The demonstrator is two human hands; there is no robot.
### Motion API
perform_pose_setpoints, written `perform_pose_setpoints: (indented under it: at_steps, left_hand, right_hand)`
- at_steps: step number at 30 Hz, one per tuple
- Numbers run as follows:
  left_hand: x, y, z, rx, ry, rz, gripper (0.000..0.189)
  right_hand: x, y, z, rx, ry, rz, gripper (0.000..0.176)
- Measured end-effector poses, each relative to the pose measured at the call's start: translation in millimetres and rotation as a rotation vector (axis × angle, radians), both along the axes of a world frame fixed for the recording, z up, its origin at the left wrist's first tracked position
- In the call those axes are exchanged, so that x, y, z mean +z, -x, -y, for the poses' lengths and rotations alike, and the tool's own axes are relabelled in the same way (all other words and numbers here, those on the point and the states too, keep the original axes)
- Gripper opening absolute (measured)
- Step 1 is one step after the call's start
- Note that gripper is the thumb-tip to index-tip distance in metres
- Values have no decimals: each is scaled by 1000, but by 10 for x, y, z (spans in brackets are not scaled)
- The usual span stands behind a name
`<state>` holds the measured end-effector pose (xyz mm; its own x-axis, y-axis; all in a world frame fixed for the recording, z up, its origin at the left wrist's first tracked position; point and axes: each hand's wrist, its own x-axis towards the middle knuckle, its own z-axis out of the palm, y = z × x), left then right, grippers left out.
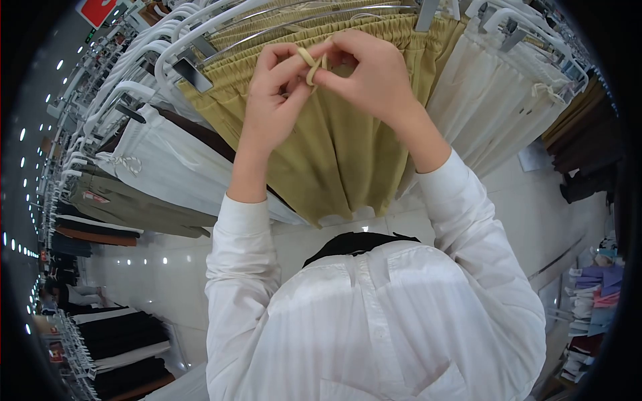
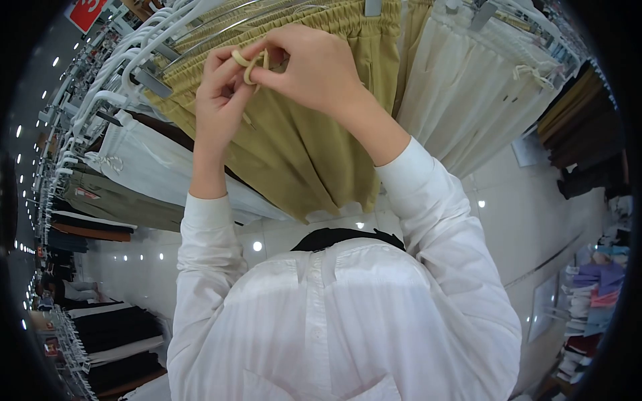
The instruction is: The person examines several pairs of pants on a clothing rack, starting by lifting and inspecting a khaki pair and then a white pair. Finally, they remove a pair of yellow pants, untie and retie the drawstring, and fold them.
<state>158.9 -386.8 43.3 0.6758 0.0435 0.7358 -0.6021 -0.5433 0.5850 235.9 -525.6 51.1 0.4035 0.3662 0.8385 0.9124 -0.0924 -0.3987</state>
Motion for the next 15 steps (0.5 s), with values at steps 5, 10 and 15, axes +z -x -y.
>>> perform_pose_setpoints:
  at_steps: [5,10,15]
  left_hand:
    - [193,52,-47,137,-319,14,28]
    - [285,55,-69,265,-417,72,12]
    - [163,22,-76,285,-180,43,9]
  right_hand:
    - [-12,13,23,-135,67,73,12]
    - [43,-30,115,-165,182,139,12]
    - [17,-42,172,-130,117,21,17]
